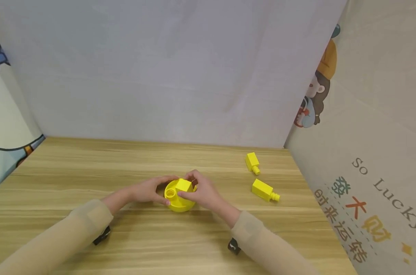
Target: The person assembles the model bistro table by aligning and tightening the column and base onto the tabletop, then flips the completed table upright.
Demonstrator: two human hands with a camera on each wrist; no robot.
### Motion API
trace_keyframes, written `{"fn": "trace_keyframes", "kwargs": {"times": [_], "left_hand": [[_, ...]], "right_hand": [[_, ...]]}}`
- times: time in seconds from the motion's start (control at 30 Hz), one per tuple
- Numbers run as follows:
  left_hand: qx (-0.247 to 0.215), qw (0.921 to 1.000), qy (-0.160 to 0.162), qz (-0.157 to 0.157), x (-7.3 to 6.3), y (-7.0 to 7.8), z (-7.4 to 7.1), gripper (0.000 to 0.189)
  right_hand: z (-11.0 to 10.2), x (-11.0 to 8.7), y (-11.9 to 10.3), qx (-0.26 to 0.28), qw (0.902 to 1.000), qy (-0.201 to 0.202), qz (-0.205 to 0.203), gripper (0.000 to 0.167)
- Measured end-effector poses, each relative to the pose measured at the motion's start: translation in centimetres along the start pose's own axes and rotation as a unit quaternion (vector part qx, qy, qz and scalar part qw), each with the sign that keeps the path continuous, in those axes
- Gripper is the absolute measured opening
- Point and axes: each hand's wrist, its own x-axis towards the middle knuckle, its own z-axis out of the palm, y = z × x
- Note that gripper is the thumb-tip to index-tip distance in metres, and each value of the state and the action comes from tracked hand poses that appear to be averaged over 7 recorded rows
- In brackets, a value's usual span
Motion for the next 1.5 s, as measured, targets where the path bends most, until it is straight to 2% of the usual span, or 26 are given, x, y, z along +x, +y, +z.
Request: {"fn": "trace_keyframes", "kwargs": {"times": [0.17, 0.3, 0.4, 0.5, 0.57, 0.67, 0.8, 0.97, 1.1, 1.33, 1.43, 1.5], "left_hand": [[-0.008, 1.0000, 0.001, 0.003, 0.0, 0.0, 0.0, 0.088], [-0.002, 1.0000, 0.001, 0.006, 0.1, -0.1, 0.0, 0.088], [-0.003, 1.0000, 0.000, 0.007, 0.1, -0.1, 0.0, 0.089], [-0.008, 1.0000, -0.002, 0.004, 0.1, -0.2, 0.1, 0.089], [-0.008, 1.0000, 0.000, 0.002, 0.1, -0.2, 0.1, 0.089], [-0.007, 1.0000, -0.002, 0.003, 0.1, -0.1, 0.1, 0.088], [-0.010, 0.9999, -0.007, 0.004, 0.1, 0.1, 0.0, 0.088], [-0.002, 1.0000, -0.005, -0.004, 0.1, 0.1, 0.0, 0.089], [0.003, 1.0000, -0.004, -0.006, 0.1, 0.0, 0.0, 0.090], [0.012, 0.9999, -0.004, -0.010, 0.0, 0.1, -0.1, 0.090], [0.011, 0.9998, -0.004, -0.015, 0.0, 0.3, -0.1, 0.090], [0.013, 0.9998, -0.002, -0.014, -0.1, 0.3, -0.1, 0.090]], "right_hand": [[0.2, 0.0, 0.0, -0.001, 0.9999, -0.012, -0.006, 0.050], [-0.4, 0.2, 0.6, 0.011, 0.9967, -0.068, -0.042, 0.061], [-1.4, 0.4, 0.7, 0.041, 0.9869, -0.137, -0.075, 0.060], [-2.2, 0.6, 0.6, 0.089, 0.9709, -0.200, -0.096, 0.053], [-2.5, 0.7, 0.7, 0.119, 0.9607, -0.228, -0.104, 0.048], [-2.6, 0.9, 1.0, 0.127, 0.9563, -0.242, -0.105, 0.046], [-2.7, 1.0, 1.5, 0.104, 0.9689, -0.208, -0.085, 0.045], [-2.6, 0.6, 1.6, 0.097, 0.9842, -0.138, -0.052, 0.044], [-2.3, 0.1, 1.4, 0.095, 0.9907, -0.092, -0.034, 0.046], [-1.8, -1.1, 0.9, 0.057, 0.9981, -0.021, -0.006, 0.053], [-1.6, -1.3, 0.9, 0.046, 0.9989, -0.008, 0.007, 0.056], [-1.7, -1.2, 0.8, 0.039, 0.9991, -0.017, -0.001, 0.061]]}}
